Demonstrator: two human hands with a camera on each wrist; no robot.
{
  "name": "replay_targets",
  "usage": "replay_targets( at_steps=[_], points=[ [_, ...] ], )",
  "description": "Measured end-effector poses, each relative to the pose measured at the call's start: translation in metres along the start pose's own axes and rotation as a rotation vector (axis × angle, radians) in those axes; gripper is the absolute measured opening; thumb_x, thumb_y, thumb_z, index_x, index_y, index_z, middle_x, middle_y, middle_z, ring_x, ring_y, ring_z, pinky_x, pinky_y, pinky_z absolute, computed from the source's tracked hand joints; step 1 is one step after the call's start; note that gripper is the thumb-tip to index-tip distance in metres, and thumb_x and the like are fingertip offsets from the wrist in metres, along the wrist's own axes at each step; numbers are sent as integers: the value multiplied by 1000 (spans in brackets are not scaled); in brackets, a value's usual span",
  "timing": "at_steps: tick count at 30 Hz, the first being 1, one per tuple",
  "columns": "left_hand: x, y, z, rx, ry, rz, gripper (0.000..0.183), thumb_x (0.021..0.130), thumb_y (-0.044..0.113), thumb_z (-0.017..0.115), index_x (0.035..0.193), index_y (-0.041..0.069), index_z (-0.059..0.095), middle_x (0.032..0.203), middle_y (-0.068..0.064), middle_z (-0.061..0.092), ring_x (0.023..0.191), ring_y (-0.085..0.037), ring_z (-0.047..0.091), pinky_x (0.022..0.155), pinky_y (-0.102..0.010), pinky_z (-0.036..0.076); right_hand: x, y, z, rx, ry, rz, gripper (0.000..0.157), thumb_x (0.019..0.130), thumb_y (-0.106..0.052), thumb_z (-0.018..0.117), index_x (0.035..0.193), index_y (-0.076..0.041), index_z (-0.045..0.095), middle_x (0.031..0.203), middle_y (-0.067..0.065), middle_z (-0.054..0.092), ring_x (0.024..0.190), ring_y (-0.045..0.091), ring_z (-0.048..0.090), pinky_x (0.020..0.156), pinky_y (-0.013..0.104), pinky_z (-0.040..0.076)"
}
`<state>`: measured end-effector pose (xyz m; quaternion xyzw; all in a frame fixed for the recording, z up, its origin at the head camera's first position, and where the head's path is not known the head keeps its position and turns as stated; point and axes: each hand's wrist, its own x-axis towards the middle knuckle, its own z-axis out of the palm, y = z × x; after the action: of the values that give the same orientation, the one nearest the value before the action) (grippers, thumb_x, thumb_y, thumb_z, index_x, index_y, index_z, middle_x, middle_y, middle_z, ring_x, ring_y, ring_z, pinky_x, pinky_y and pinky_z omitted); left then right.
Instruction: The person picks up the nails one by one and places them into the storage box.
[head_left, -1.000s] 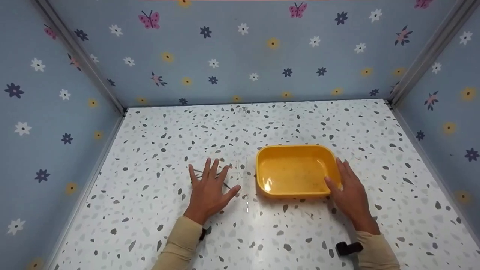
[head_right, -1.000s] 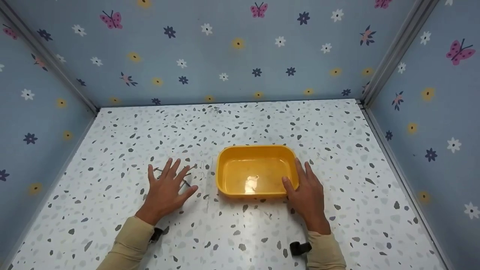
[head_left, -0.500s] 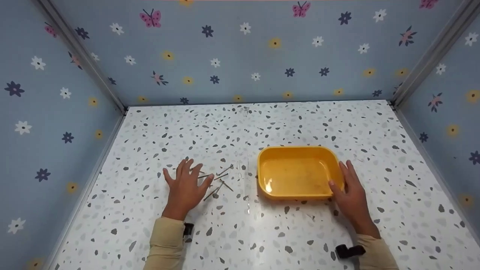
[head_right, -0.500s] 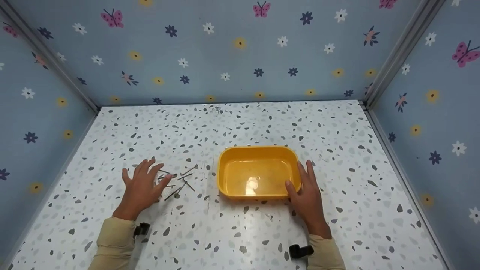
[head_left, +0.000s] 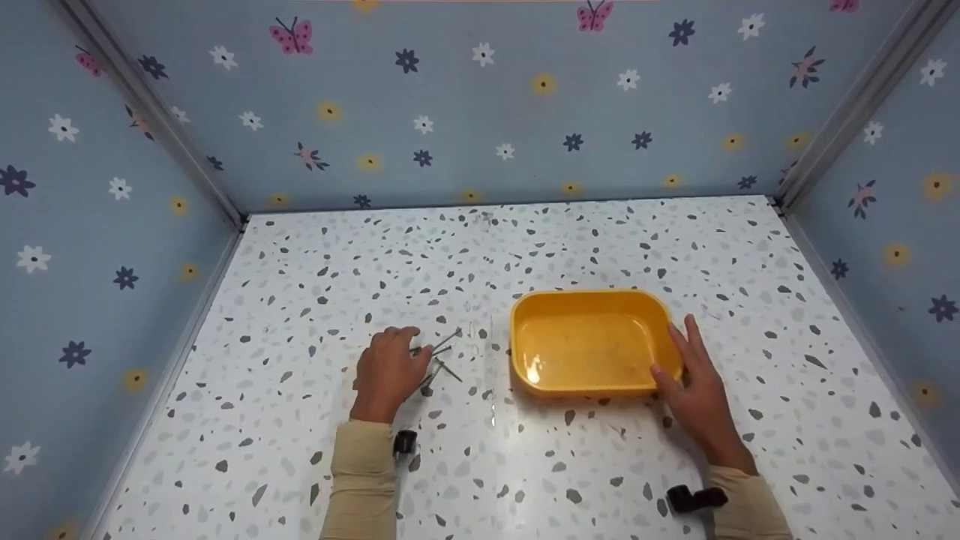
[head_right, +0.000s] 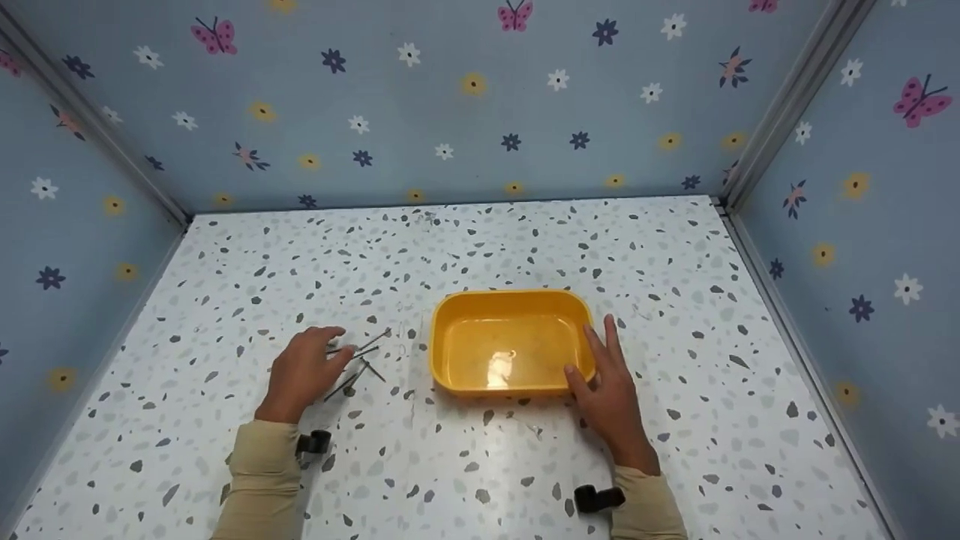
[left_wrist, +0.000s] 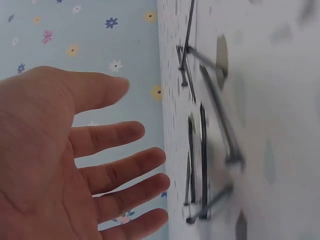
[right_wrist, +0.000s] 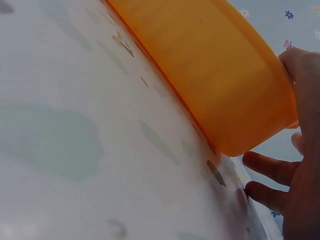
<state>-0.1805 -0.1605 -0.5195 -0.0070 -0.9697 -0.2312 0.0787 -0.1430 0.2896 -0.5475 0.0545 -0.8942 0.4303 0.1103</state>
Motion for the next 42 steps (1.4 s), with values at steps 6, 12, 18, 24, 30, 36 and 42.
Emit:
replay_targets(
  at_steps=[6,12,18,24,30,36,42],
  points=[
    [12,6,13,20,-43,-40,36,89,25,76,119,5,71,107,-16,66,100,-34,59,81,-49,50,0,2,2,-12,-30,-6,63,101,-29,61,158,-22,33,168,-2,6,152,25,13,116,26,19],
    [16,7,26,28,-67,13,35,87,28,78,113,6,72,108,-16,61,102,-35,55,87,-51,45,-6,7,-4,-18,-53,34,61,102,-31,59,157,-20,36,167,-8,5,152,21,9,118,31,15],
    [8,-7,24,29,-62,5,16,87,24,77,95,12,73,103,-12,60,99,-33,54,83,-53,44,-6,4,7,4,-99,36,59,102,-33,59,155,-18,39,167,-8,8,152,24,13,118,38,18],
    [8,-7,25,-5,-72,-24,11,87,22,76,83,14,69,104,-10,60,101,-33,52,88,-57,41,-3,4,7,4,-105,33,58,102,-32,59,154,-15,41,168,-4,8,151,29,14,115,57,23],
    [10,-2,28,-12,-79,-50,13,89,19,74,81,12,67,108,-12,59,106,-34,52,91,-59,39,1,5,5,17,-104,42,56,102,-33,58,153,-16,42,168,0,9,152,27,14,114,56,26],
    [16,3,29,-23,-90,-55,13,90,19,73,81,12,66,110,-12,60,106,-34,52,90,-59,38,0,5,2,39,-95,55,56,102,-34,58,153,-16,42,168,0,9,152,27,13,113,57,27],
    [23,5,27,-48,-62,-35,11,92,20,70,85,11,68,97,-9,61,98,-34,56,88,-60,40,2,3,3,39,-96,62,56,103,-33,58,153,-13,41,168,0,9,152,29,13,113,57,26]
  ],
)
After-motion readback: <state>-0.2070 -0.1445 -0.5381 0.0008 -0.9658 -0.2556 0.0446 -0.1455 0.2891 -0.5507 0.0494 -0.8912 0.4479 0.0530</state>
